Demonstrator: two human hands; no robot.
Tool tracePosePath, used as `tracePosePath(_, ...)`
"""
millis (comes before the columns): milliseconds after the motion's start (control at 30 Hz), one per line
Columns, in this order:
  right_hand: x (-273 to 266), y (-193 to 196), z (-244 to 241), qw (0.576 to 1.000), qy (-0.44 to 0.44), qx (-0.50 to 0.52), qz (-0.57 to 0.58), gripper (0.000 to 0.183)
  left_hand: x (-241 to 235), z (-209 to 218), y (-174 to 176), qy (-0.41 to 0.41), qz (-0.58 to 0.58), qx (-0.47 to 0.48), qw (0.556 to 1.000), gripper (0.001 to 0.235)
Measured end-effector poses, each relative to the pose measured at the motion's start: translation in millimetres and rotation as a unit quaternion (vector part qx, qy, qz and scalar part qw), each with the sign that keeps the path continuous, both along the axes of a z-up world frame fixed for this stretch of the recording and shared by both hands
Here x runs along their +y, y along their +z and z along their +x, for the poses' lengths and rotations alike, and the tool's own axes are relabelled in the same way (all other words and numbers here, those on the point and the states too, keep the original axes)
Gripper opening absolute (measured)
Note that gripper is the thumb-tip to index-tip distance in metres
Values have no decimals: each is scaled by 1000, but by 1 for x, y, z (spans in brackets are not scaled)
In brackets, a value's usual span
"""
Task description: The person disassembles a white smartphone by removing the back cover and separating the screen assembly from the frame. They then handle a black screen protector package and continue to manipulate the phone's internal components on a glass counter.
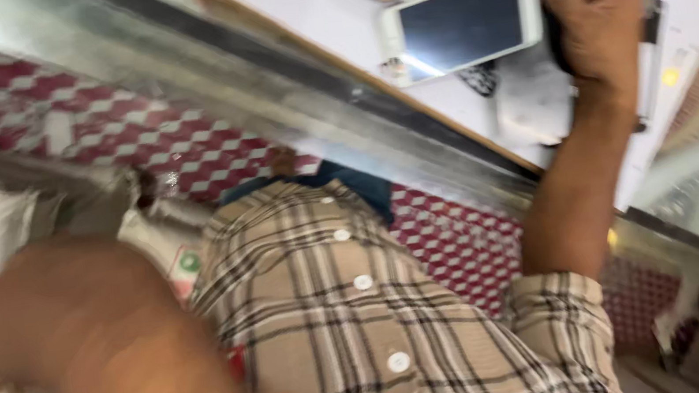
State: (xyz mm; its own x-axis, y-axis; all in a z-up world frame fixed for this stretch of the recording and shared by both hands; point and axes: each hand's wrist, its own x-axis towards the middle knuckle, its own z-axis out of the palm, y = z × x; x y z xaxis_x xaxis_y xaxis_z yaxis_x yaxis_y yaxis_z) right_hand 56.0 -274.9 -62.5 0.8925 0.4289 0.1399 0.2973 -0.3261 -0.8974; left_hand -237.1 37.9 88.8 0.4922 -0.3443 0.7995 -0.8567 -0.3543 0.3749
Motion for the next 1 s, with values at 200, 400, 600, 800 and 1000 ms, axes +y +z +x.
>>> tracePosePath(200,2,-2,1,999,-1,52,13,15,-17,45,3,-15,59,-12,998,29)
tracePosePath(400,17,17,-9,984,39,127,118,7,-18,92,16,44,166,3,985,28)
tracePosePath(600,18,23,-10,993,26,91,75,7,-19,139,-37,65,173,80,980,36)
tracePosePath(800,16,23,-11,992,25,80,98,7,-38,176,-52,170,191,110,961,90)
tracePosePath(1000,11,37,-13,979,2,106,172,9,-63,214,-73,192,256,233,918,121)
